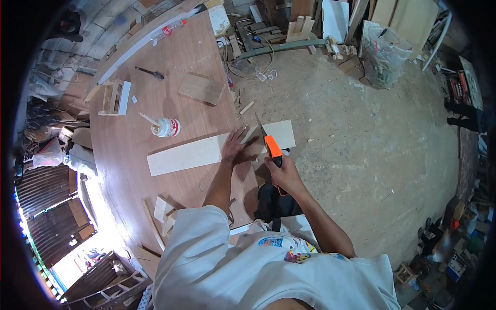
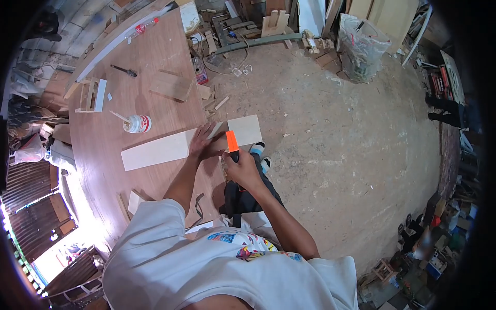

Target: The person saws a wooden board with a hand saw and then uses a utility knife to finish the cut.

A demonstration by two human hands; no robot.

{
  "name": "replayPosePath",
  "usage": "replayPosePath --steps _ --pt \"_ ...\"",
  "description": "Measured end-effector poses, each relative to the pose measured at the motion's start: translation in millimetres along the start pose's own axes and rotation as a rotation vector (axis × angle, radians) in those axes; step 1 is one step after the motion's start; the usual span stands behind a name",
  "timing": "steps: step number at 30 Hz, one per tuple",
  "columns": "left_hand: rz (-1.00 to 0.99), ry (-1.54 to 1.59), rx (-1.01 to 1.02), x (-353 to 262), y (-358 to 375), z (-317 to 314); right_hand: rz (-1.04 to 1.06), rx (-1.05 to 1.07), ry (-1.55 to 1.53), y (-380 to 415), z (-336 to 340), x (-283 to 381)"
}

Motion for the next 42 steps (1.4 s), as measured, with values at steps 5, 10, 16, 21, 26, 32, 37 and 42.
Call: replayPosePath --steps 5,10,16,21,26,32,37,42 --pt "-0.006 0.012 0.023 0.8 -1.9 -1.7 -0.117 0.042 -0.101 -9.7 7.1 12.4" --pt "-0.006 0.042 -0.025 0.4 -2.0 -0.9 -0.087 0.067 -0.099 -13.8 2.4 17.1" --pt "0.012 0.066 -0.044 -1.2 -3.3 1.1 0.016 -0.039 0.026 6.0 -3.7 -0.2" --pt "0.0 0.128 -0.096 0.9 -0.1 -2.0 0.075 -0.068 -0.04 38.1 -1.1 -34.7" --pt "0.045 0.067 -0.038 -1.7 -1.3 1.0 -0.042 -0.006 -0.085 42.1 -1.2 -45.7" --pt "-0.003 0.049 -0.047 -2.5 1.9 -4.4 0.069 -0.095 -0.031 28.3 -5.1 6.7" --pt "-0.013 0.069 -0.107 2.1 8.1 -13.0 0.105 0.004 -0.027 67.5 -1.1 56.7" --pt "0.045 0.032 -0.08 3.2 -3.0 -9.9 0.164 -0.001 0.043 124.1 23.4 87.6"
Point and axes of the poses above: each hand's wrist, its own y-axis away from the middle knuckle, its own z-axis out of the back of the hand, x = y × z, the point moved 2 cm from there along -y, towards the middle knuckle, and after that the axes turned 7 degrees about -x, right-handed, at the moved point
